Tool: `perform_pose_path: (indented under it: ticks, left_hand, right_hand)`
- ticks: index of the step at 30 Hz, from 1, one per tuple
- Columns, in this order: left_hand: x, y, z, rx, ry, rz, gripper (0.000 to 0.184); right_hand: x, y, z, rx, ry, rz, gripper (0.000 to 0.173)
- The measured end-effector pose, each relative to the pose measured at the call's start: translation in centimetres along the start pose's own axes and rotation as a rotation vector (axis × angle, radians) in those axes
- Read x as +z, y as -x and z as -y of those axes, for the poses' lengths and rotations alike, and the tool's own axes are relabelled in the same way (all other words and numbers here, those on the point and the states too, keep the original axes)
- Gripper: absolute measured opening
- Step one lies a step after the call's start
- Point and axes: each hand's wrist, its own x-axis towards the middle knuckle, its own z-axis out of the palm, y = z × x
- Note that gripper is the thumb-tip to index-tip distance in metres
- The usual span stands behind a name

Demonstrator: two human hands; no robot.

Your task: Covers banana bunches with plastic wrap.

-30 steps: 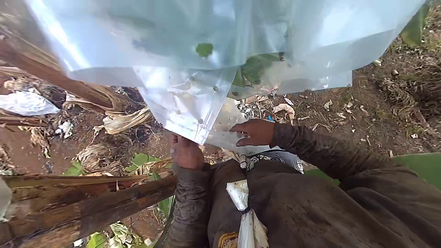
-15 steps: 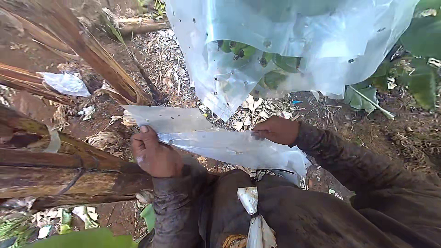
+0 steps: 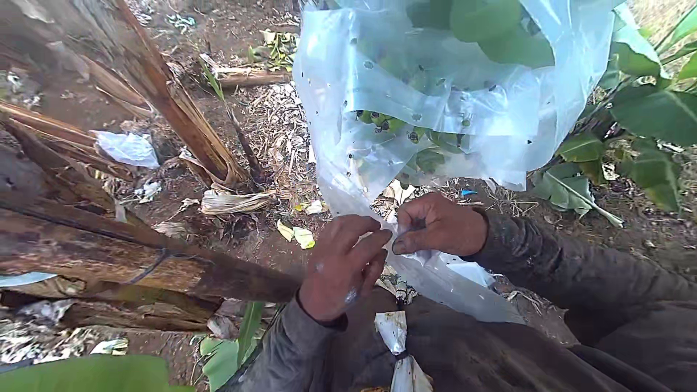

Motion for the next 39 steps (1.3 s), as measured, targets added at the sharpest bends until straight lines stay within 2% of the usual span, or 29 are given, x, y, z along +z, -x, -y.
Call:
perform_pose_path:
  ticks: [4,8,13,19,24,26,30,32,34,37,38,39]
  left_hand:
    - [1.1,0.3,1.5,-0.021,0.026,0.044,0.024]
    - [1.5,0.8,1.1,0.065,0.078,0.062,0.024]
    - [1.6,1.4,0.7,0.192,0.047,-0.010,0.009]
    - [-0.3,1.0,-1.0,0.320,0.059,-0.021,0.010]
    - [-2.7,2.7,-2.1,0.305,-0.111,-0.057,0.010]
    - [-3.5,3.3,-2.5,0.299,-0.160,0.023,0.011]
    - [-3.6,6.5,-3.1,0.279,-0.117,0.349,0.019]
    - [-2.7,9.7,-2.2,0.171,-0.148,0.556,0.019]
    - [-1.4,13.0,-0.5,-0.033,-0.204,0.745,0.017]
    - [-0.5,14.2,0.7,-0.307,-0.161,0.991,0.019]
    - [-0.9,13.7,0.6,-0.361,-0.092,1.028,0.022]
    - [-1.9,13.2,0.2,-0.362,0.000,0.940,0.023]
  right_hand:
    - [-0.8,0.6,-1.0,0.147,0.147,0.180,0.020]
    - [-0.4,0.7,-1.0,0.200,0.087,0.123,0.021]
    - [0.7,0.1,-1.1,0.279,0.013,0.084,0.033]
    - [-0.8,0.0,1.0,0.098,0.028,-0.013,0.029]
    - [-1.0,-0.4,3.6,-0.061,0.145,-0.114,0.028]
    - [-0.9,-1.0,4.4,-0.108,0.204,-0.162,0.028]
    - [-0.3,-2.5,7.2,-0.240,0.250,-0.351,0.023]
    - [-0.5,-3.2,9.3,-0.355,0.204,-0.474,0.019]
    - [-1.0,-3.8,11.8,-0.488,0.113,-0.530,0.018]
    - [0.1,-4.5,14.4,-0.581,0.129,-0.445,0.021]
    - [0.5,-4.8,14.8,-0.570,0.201,-0.380,0.021]
    - [0.7,-5.0,14.8,-0.549,0.282,-0.308,0.020]
